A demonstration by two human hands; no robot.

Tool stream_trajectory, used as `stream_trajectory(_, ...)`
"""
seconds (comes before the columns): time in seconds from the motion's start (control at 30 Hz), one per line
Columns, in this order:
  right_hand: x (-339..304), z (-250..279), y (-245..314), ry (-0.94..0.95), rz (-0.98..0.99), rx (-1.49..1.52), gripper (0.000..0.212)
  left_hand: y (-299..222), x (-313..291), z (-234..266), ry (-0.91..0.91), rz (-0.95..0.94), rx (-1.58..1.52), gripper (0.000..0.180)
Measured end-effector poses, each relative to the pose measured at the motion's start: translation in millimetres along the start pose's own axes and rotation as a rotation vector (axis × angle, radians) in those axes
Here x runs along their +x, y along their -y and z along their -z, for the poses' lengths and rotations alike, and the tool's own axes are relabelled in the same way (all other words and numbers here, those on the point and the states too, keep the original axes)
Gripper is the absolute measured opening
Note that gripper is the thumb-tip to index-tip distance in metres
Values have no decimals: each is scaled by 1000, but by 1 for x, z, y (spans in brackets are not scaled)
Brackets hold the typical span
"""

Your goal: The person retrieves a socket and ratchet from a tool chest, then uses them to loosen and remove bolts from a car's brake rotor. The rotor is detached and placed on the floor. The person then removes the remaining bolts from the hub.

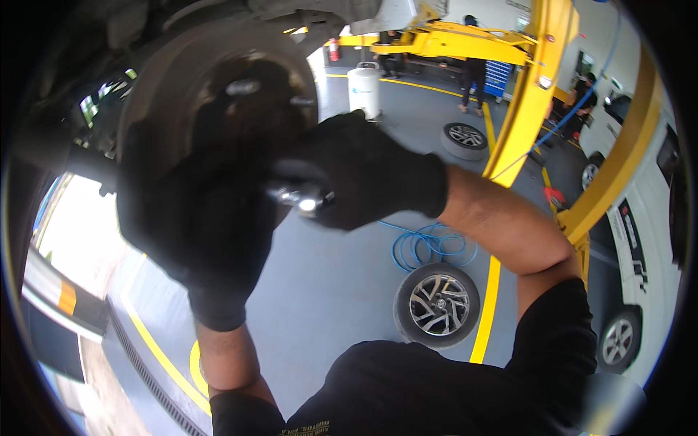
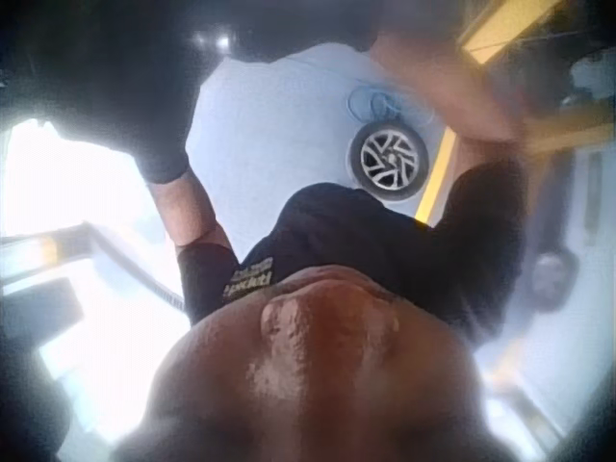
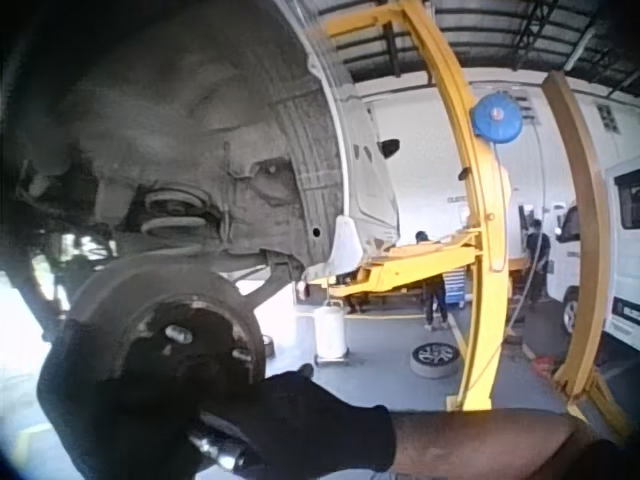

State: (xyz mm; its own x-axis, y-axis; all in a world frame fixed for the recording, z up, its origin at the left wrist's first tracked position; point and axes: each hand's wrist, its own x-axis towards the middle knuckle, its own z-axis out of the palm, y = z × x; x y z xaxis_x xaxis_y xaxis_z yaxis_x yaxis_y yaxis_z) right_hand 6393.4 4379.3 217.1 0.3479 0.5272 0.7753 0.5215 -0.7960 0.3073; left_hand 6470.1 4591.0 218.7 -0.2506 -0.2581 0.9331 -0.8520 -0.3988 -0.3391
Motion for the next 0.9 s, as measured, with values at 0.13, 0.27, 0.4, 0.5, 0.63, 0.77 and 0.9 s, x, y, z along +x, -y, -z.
stream_trajectory(0.13, -9, 31, -53, 216, 18, -125, 54, 1, -2, -8, -7, 37, 3, 22)
stream_trajectory(0.27, 14, 72, -73, 158, 97, -376, 43, 7, -9, -6, -73, 48, 46, 22)
stream_trajectory(0.4, 38, 75, -74, 100, 216, -527, 33, 11, -14, -2, -65, 34, 57, 25)
stream_trajectory(0.5, 1, 45, -83, 2, 73, -406, 23, 10, -13, 0, -27, -2, 49, 32)
stream_trajectory(0.63, -45, 4, -66, -110, -250, -232, 21, 14, -10, 8, 96, -19, 58, 50)
stream_trajectory(0.77, -84, -74, 26, -223, -762, 464, 20, 21, -20, 2, -85, 23, 3, 62)
stream_trajectory(0.9, -81, -63, 10, -131, -642, 403, 14, 22, -24, 3, -208, 72, 42, 65)
